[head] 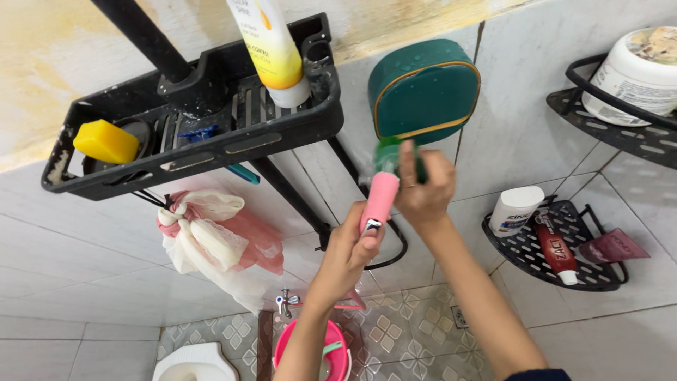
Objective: The person uses a handheld shower head to wet a green scrubbing brush and then scrubs a green wall-mounted pouch. After scrubbing, the person rinses the brush and the pouch with water from the shower head.
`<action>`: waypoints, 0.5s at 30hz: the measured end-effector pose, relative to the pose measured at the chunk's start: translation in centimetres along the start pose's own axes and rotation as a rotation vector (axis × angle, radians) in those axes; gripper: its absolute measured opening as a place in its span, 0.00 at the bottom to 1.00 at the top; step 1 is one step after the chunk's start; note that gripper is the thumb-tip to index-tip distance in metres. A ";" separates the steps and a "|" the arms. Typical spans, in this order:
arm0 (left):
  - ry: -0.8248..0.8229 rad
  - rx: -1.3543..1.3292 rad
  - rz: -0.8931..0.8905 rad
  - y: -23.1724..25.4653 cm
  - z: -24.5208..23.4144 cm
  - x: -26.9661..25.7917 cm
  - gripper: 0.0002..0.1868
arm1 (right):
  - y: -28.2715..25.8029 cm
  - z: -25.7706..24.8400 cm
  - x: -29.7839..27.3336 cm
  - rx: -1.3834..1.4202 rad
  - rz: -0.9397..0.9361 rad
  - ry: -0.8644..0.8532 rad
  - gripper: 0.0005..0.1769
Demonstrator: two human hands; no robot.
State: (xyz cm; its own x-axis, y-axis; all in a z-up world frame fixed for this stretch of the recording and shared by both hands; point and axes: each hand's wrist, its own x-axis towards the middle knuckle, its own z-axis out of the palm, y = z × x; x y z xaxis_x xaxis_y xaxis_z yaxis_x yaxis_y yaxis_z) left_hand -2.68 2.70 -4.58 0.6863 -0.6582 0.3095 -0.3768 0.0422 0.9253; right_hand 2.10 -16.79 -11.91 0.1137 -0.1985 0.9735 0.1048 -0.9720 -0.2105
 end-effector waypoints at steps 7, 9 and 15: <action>-0.009 -0.039 -0.029 -0.3 0.1 0.2 0.37 | -0.9 -0.8 2.2 -0.192 -0.246 0.017 0.35; -0.018 -0.087 -0.019 -0.6 0.4 0.4 0.37 | -0.7 -0.5 2.1 -0.270 -0.318 0.031 0.34; -0.038 -0.102 -0.005 -1.1 0.7 0.6 0.38 | 3.2 -2.4 0.9 -0.105 0.054 -0.058 0.46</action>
State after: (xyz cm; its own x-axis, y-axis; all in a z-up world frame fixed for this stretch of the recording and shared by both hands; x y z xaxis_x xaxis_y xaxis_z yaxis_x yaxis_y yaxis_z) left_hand -2.26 1.74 -5.56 0.6633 -0.6865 0.2979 -0.3065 0.1139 0.9450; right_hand 0.14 -20.41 -11.46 0.1735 -0.2464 0.9535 -0.0066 -0.9685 -0.2491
